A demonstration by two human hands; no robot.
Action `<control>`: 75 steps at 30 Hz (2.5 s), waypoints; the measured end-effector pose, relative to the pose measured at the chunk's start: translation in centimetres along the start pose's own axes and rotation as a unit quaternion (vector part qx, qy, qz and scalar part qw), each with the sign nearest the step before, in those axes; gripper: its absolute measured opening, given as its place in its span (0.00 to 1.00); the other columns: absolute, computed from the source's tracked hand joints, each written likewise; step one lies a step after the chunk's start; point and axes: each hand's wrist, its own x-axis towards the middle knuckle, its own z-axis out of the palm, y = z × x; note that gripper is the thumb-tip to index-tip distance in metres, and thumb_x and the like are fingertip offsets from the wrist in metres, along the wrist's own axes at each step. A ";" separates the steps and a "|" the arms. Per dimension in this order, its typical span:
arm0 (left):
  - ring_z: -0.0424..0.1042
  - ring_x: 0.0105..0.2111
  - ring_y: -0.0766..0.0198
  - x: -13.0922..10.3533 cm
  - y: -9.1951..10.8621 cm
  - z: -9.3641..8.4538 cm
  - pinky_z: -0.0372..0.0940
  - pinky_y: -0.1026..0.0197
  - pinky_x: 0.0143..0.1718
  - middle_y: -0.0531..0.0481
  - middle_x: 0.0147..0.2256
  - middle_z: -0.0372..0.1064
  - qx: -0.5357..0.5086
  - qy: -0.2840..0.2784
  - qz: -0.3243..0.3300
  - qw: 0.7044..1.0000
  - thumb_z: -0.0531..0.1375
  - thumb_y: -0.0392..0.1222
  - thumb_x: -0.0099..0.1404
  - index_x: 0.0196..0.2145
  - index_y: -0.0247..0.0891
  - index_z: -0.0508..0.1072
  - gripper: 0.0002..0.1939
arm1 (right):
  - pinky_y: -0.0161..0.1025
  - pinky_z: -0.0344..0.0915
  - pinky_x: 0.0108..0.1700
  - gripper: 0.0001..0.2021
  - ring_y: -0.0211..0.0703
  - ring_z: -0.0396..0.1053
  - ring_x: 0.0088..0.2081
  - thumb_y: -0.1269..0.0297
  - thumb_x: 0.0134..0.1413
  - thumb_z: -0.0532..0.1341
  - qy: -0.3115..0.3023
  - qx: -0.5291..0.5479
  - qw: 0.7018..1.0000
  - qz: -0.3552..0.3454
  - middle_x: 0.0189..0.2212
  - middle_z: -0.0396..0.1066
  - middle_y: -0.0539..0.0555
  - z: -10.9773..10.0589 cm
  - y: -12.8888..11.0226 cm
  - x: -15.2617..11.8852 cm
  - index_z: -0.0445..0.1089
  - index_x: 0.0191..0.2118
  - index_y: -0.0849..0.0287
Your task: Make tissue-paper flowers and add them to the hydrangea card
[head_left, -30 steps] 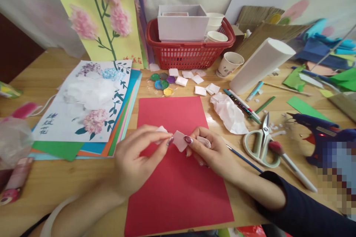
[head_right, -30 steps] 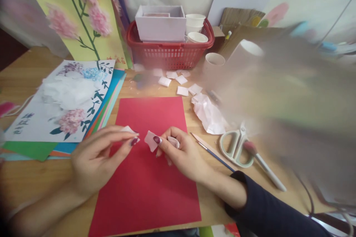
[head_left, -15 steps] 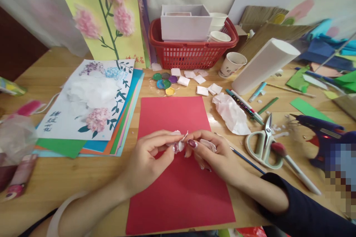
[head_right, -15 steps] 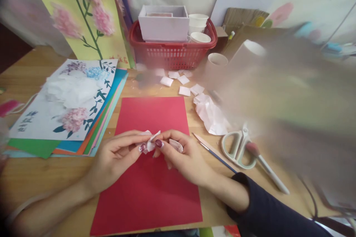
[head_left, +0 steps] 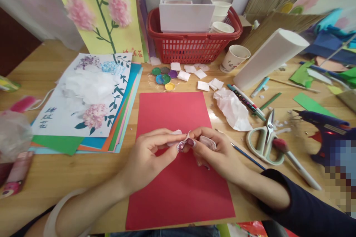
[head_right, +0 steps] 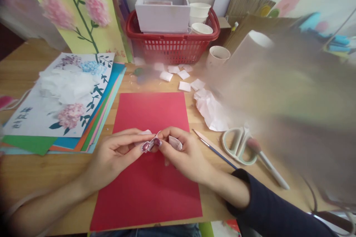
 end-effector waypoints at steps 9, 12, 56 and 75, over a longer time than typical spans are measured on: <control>0.79 0.39 0.59 1.2 0.0 -0.5 0.74 0.62 0.41 0.48 0.37 0.80 -0.057 0.142 -0.083 0.985 0.65 0.40 0.57 0.33 0.39 0.81 0.06 | 0.31 0.54 0.20 0.08 0.32 0.59 0.18 0.60 0.61 0.58 0.013 -0.060 0.998 -0.021 0.19 0.62 0.45 -0.2 -0.3 -0.1 0.67 0.35 0.59; 0.78 0.42 0.57 1.7 -0.9 -1.3 0.72 0.58 0.45 0.45 0.38 0.80 -0.111 0.186 -0.114 0.970 0.67 0.45 0.57 0.37 0.36 0.80 0.12 | 0.32 0.52 0.20 0.08 0.32 0.56 0.18 0.60 0.59 0.58 0.034 -0.066 0.997 -0.022 0.18 0.60 0.44 -0.3 -0.4 0.0 0.66 0.32 0.59; 0.75 0.30 0.65 0.9 0.9 -1.2 0.70 0.67 0.32 0.50 0.29 0.76 -0.051 -0.074 -0.035 0.995 0.58 0.34 0.62 0.29 0.38 0.77 0.08 | 0.30 0.56 0.21 0.14 0.30 0.60 0.19 0.56 0.65 0.54 -0.106 -0.044 0.993 0.000 0.24 0.66 0.48 -0.4 -0.5 -0.5 0.66 0.31 0.59; 0.77 0.34 0.66 0.7 0.5 -0.8 0.71 0.67 0.36 0.51 0.33 0.78 0.125 0.026 0.065 0.990 0.59 0.31 0.60 0.32 0.38 0.78 0.07 | 0.30 0.62 0.28 0.09 0.34 0.65 0.25 0.72 0.62 0.52 -0.072 -0.249 0.954 -0.150 0.27 0.71 0.51 -0.4 -0.5 -0.2 0.70 0.38 0.62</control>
